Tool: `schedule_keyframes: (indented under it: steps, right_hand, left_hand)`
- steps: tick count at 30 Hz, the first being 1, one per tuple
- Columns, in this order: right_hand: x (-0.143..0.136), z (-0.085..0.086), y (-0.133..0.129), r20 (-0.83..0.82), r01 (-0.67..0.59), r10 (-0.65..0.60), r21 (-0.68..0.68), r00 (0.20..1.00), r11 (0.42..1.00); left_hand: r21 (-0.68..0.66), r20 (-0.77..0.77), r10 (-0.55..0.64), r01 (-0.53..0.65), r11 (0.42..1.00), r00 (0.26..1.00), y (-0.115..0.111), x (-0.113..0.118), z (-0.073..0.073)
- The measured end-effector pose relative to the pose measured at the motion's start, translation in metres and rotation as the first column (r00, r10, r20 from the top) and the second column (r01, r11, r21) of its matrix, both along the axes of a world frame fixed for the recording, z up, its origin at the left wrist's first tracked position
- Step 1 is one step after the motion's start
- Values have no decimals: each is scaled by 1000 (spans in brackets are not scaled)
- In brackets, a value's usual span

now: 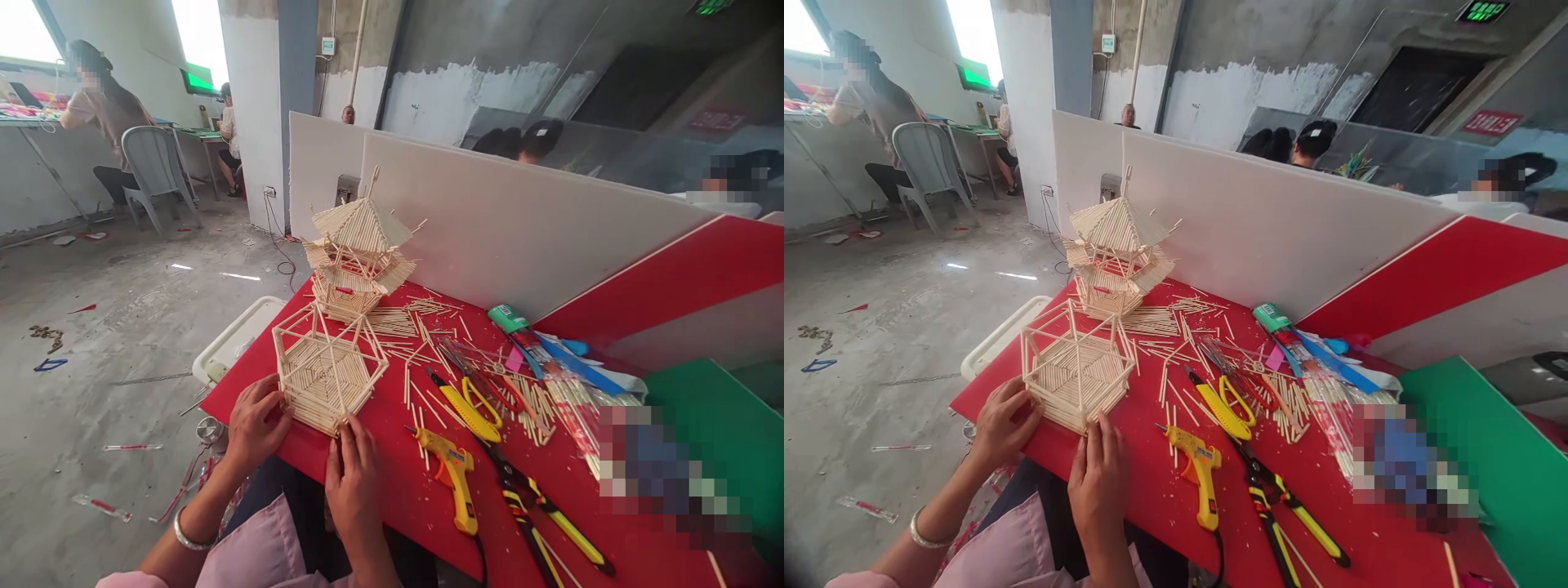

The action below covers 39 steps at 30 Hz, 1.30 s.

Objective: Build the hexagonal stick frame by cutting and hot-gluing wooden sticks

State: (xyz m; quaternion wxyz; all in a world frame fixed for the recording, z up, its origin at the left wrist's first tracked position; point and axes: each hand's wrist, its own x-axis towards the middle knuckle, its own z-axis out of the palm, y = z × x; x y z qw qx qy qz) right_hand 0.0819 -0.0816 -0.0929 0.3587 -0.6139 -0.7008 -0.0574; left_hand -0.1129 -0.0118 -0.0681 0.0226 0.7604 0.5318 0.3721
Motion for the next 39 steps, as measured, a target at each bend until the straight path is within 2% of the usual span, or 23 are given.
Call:
schedule_keyframes:
  steps: [5,13,22,39]
  right_hand:
    - [0,-2,0,-5,2,-2,7,1000,1000]
    - [-1,-2,3,0,5,-5,14,1000,1000]
    - [-1,-4,2,10,6,-6,11,1000,1000]
    - [-3,-1,1,1,17,-17,-15,1000,1000]
  left_hand:
    - [26,-9,-16,17,1000,1000,1,0,2]
    - [4,-43,-45,45,999,998,3,-2,-4]
    - [-17,-26,-45,44,999,999,1,0,3]
    - [-16,-54,-19,18,1000,998,2,-1,0]
